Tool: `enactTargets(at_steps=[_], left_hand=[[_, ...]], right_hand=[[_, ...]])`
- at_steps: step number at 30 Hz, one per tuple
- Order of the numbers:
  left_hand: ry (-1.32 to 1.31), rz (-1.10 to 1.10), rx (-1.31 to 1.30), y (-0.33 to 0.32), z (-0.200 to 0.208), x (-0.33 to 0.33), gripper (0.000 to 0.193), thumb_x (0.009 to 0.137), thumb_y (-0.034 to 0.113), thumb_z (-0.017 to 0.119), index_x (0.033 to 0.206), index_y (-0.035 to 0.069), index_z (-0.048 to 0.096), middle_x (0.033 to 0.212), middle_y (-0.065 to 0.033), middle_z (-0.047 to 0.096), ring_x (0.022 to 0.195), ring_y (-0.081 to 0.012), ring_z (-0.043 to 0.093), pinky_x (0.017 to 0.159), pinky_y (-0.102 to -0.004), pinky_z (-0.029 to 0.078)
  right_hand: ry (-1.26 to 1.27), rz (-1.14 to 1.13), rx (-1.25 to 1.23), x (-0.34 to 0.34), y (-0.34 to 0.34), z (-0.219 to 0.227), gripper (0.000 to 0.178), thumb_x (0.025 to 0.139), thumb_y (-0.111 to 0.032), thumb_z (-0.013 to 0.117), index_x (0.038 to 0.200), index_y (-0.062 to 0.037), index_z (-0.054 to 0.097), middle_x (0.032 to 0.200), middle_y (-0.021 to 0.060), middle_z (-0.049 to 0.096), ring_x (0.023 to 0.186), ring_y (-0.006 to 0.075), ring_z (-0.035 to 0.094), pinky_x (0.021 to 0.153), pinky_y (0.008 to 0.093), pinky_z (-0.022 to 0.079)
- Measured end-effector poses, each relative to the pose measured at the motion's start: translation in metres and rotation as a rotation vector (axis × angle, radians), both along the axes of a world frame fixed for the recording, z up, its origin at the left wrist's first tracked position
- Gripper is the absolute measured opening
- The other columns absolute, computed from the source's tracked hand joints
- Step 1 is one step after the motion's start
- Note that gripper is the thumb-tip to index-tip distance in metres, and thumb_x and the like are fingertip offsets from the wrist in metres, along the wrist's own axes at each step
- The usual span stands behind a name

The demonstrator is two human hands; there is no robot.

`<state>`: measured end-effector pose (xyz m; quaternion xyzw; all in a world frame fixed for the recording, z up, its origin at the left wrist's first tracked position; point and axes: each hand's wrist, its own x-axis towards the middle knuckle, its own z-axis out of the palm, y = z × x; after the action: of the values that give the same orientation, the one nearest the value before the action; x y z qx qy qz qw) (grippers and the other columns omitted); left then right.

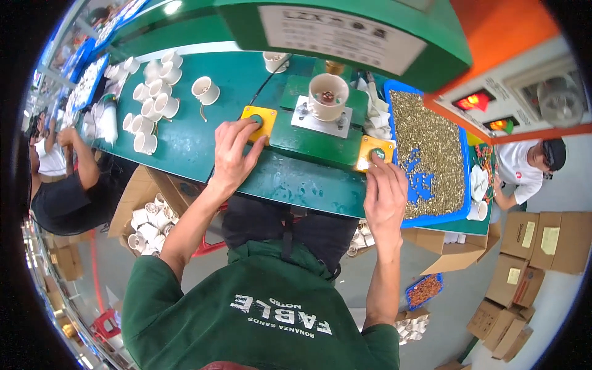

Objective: The person assembles white housing components by inserting metal pins into them, then uses a pneumatic pressing machine to secure the pins.

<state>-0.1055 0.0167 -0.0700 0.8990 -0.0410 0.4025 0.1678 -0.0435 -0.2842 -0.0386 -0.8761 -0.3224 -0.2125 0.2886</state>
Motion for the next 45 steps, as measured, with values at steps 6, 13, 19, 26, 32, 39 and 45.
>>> enactTargets(at_steps=[6,13,19,26,32,39,45], left_hand=[[-0.076,-0.171,0.042,0.007,-0.017,0.005,0.037,0.075,0.001,0.075,0.105,0.004,0.053,0.11,-0.0134,0.062,0.104,-0.0297,0.063,0.088,-0.0426,0.047],[-0.103,-0.136,0.038,0.008,-0.024,0.001,0.041,0.075,0.005,0.077,0.107,0.006,0.052,0.111,-0.0147,0.061,0.099,-0.0278,0.064,0.083,-0.0396,0.048],[-0.081,-0.148,-0.046,0.005,-0.027,0.003,0.046,0.07,0.004,0.079,0.107,0.012,0.054,0.12,-0.0119,0.054,0.097,-0.0279,0.059,0.088,-0.0421,0.045],[-0.081,-0.058,-0.082,0.006,-0.02,0.002,0.05,0.07,0.003,0.079,0.111,0.011,0.051,0.119,-0.0128,0.051,0.112,-0.0305,0.052,0.092,-0.0472,0.039],[-0.034,-0.061,-0.099,0.004,-0.018,0.002,0.05,0.073,0.003,0.077,0.115,0.01,0.049,0.122,-0.0152,0.049,0.111,-0.0332,0.052,0.092,-0.0483,0.039],[-0.004,-0.056,-0.134,0.004,-0.018,0.0,0.048,0.073,0.002,0.076,0.113,0.008,0.05,0.123,-0.0165,0.048,0.105,-0.0354,0.052,0.091,-0.0462,0.041],[-0.008,-0.051,-0.132,0.004,-0.017,0.001,0.048,0.074,0.003,0.076,0.113,0.007,0.051,0.121,-0.0167,0.049,0.104,-0.0357,0.052,0.09,-0.047,0.042]], right_hand=[[0.051,-0.029,-0.055,-0.005,0.004,0.007,0.014,0.085,0.007,0.062,0.099,0.0026,0.062,0.113,0.0157,0.068,0.1,0.0338,0.061,0.09,0.0414,0.049],[0.145,-0.033,-0.066,-0.003,0.003,0.015,0.012,0.086,0.005,0.062,0.097,0.0026,0.063,0.11,0.0179,0.069,0.098,0.0325,0.062,0.088,0.0402,0.05],[0.285,-0.164,0.118,0.004,0.001,0.017,0.009,0.087,0.002,0.065,0.096,0.0003,0.066,0.096,0.0129,0.068,0.082,0.0249,0.061,0.07,0.0334,0.049],[0.38,-0.037,0.519,0.025,0.03,0.032,0.014,0.08,0.006,0.072,0.093,0.0003,0.072,0.088,0.0049,0.066,0.072,0.0097,0.052,0.063,0.023,0.041],[0.299,0.08,0.504,0.042,0.05,0.063,0.016,0.079,0.005,0.073,0.093,-0.001,0.072,0.086,0.0035,0.068,0.07,0.0085,0.049,0.061,0.0233,0.039],[0.452,0.096,0.39,0.061,0.077,0.09,0.016,0.08,0.001,0.075,0.096,-0.0004,0.072,0.081,0.0007,0.064,0.068,0.0044,0.047,0.061,0.021,0.038],[0.396,0.038,0.039,0.075,0.095,0.107,0.016,0.078,-0.014,0.076,0.086,-0.0027,0.07,0.085,0.0005,0.069,0.069,0.0082,0.05,0.064,0.0254,0.043]])
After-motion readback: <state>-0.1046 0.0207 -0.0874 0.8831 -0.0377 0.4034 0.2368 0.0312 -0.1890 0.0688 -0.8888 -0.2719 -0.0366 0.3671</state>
